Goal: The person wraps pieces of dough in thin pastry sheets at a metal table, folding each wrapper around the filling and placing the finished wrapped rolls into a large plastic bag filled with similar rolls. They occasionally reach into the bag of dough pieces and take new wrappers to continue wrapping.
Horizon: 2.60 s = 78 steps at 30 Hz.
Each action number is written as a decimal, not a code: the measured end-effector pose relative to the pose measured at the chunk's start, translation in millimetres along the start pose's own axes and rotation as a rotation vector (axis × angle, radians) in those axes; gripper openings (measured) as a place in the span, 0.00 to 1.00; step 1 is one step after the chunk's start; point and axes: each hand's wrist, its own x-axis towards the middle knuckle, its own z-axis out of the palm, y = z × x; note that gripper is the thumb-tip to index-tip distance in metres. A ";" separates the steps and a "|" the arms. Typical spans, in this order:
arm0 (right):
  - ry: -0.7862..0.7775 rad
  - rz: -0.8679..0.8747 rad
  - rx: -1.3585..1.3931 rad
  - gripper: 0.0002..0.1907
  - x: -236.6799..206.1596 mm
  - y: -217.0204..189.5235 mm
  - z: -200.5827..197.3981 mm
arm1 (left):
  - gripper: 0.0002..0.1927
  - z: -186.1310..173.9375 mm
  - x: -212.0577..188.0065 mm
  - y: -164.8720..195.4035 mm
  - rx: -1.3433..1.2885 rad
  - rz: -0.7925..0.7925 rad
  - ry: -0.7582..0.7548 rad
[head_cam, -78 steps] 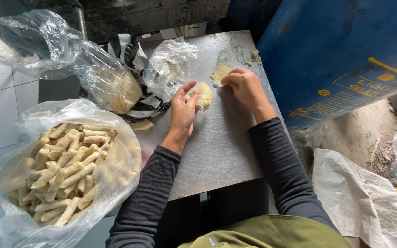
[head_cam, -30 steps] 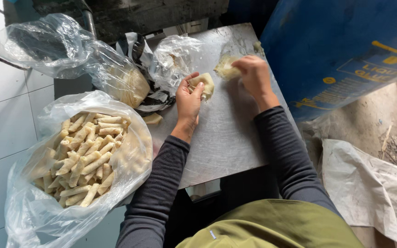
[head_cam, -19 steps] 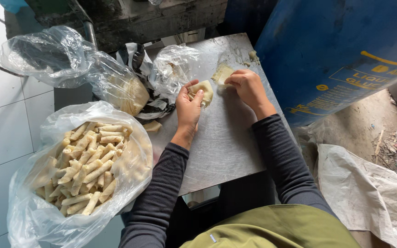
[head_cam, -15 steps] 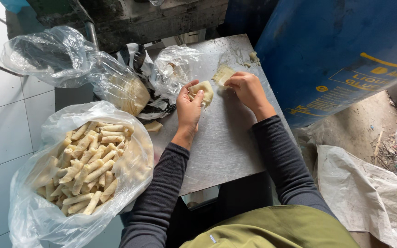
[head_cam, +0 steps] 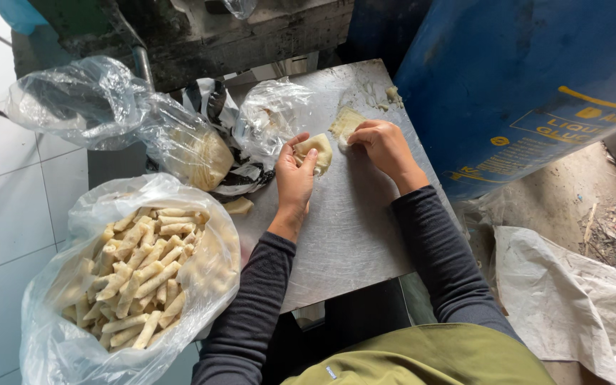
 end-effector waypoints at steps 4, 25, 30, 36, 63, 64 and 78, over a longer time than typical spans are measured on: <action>-0.076 0.059 0.038 0.06 1.6 2.2 -3.8 | 0.18 -0.8 3.6 -5.0 -0.198 -0.061 -0.051; 0.004 0.558 1.233 0.07 8.7 3.2 7.8 | 0.12 -6.0 12.6 -28.3 -0.281 -0.091 -0.021; 0.311 0.267 0.439 0.06 9.8 24.0 1.8 | 0.09 -6.1 9.9 -22.0 -0.244 -0.156 0.032; 0.089 0.013 -0.144 0.05 1.8 17.2 -2.0 | 0.08 -6.9 8.5 -22.7 -0.271 -0.151 0.039; -0.276 0.094 0.416 0.19 7.6 -43.3 -15.3 | 0.24 -3.2 -0.8 -9.9 -0.438 -0.155 -0.117; -0.283 0.107 0.390 0.21 6.0 -49.8 -9.0 | 0.27 -3.4 -1.3 -9.9 -0.469 -0.161 -0.140; -0.309 0.318 0.923 0.10 3.5 -28.1 18.4 | 0.43 -9.5 1.9 -11.8 -0.494 -0.160 -0.382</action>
